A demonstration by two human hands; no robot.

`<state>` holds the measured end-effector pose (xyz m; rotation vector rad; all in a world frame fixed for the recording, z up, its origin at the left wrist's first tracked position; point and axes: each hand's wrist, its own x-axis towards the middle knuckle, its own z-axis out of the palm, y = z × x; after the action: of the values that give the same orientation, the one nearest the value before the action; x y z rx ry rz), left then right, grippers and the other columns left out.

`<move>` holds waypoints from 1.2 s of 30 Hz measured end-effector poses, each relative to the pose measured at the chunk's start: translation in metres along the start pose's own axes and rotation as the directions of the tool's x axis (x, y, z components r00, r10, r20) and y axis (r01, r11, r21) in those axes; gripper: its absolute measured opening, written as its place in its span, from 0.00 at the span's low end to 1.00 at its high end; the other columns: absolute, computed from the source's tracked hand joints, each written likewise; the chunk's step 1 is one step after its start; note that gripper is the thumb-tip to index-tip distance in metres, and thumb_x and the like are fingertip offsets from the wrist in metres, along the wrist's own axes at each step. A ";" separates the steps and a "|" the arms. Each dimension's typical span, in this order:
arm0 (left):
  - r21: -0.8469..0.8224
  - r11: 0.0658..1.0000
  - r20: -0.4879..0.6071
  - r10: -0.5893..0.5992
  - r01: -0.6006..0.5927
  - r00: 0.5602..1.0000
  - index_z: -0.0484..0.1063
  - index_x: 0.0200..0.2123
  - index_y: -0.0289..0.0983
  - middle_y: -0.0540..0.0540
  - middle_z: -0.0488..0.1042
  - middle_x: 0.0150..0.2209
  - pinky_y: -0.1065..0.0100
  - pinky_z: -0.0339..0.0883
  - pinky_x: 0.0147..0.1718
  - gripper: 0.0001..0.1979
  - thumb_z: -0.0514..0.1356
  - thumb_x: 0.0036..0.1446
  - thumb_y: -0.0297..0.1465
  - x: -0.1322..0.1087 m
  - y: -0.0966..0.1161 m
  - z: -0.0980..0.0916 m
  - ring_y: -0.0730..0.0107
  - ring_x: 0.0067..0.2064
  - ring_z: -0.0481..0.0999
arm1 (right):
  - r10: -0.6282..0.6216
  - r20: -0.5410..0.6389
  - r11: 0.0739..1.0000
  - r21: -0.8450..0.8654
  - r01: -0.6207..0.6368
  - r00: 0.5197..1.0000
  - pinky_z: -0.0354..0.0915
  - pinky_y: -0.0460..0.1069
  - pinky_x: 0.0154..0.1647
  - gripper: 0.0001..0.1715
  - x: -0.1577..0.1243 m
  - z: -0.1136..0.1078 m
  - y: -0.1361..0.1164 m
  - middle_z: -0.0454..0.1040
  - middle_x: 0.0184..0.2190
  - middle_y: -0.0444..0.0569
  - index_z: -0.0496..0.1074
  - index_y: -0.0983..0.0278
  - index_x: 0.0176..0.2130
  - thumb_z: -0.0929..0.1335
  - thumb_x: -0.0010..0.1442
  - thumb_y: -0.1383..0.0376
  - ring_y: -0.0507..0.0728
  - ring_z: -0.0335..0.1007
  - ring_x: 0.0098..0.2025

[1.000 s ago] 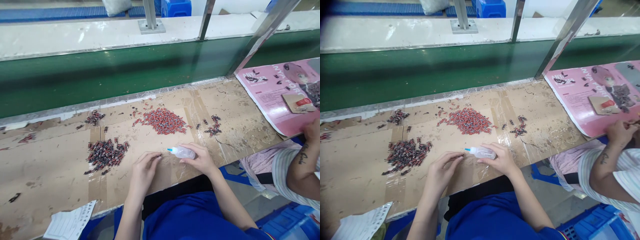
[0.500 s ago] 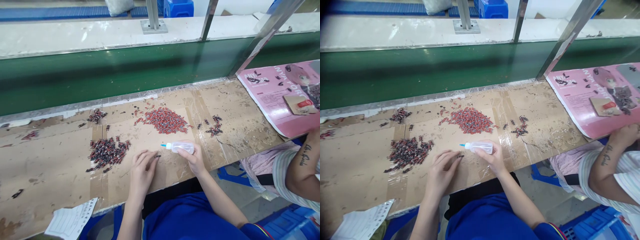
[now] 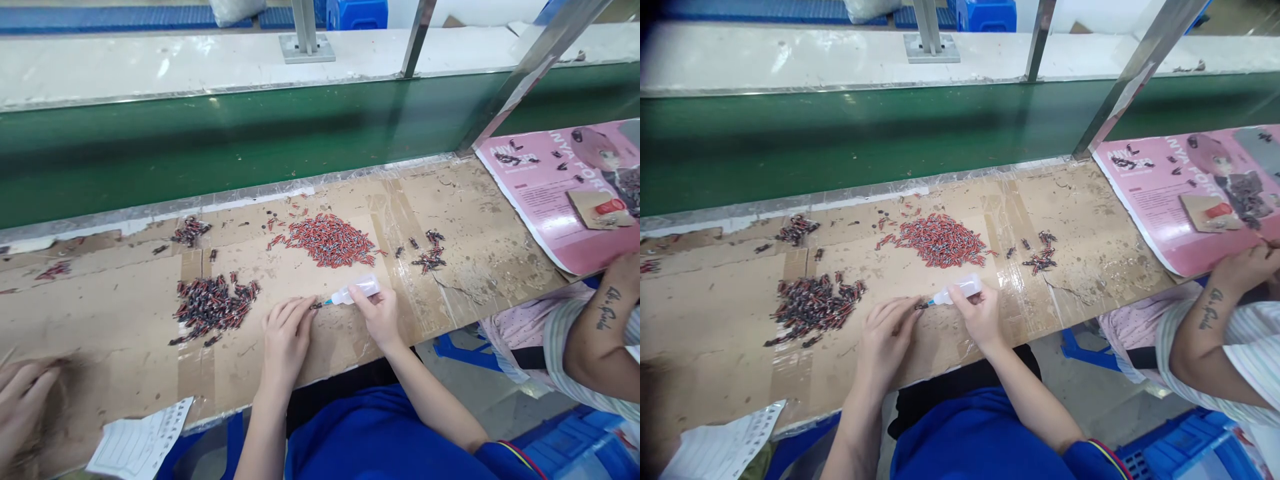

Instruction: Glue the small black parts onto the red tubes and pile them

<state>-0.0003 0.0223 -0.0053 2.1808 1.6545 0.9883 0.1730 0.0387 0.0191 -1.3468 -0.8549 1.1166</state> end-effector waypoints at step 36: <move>-0.020 0.987 -0.059 -0.162 0.161 0.985 0.79 0.32 0.43 0.48 0.82 0.33 0.60 0.63 0.45 0.09 0.59 0.60 0.37 0.004 0.004 0.000 0.62 0.39 0.79 | 0.014 0.092 0.999 -0.033 -0.011 0.996 0.71 0.50 0.32 0.11 -0.002 0.002 0.011 0.79 0.27 0.48 0.75 0.64 0.28 0.73 0.53 0.58 0.57 0.75 0.30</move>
<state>0.0034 0.0250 -0.0018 1.9884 1.8117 1.0260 0.1690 0.0368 0.0086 -1.3371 -0.9364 1.1873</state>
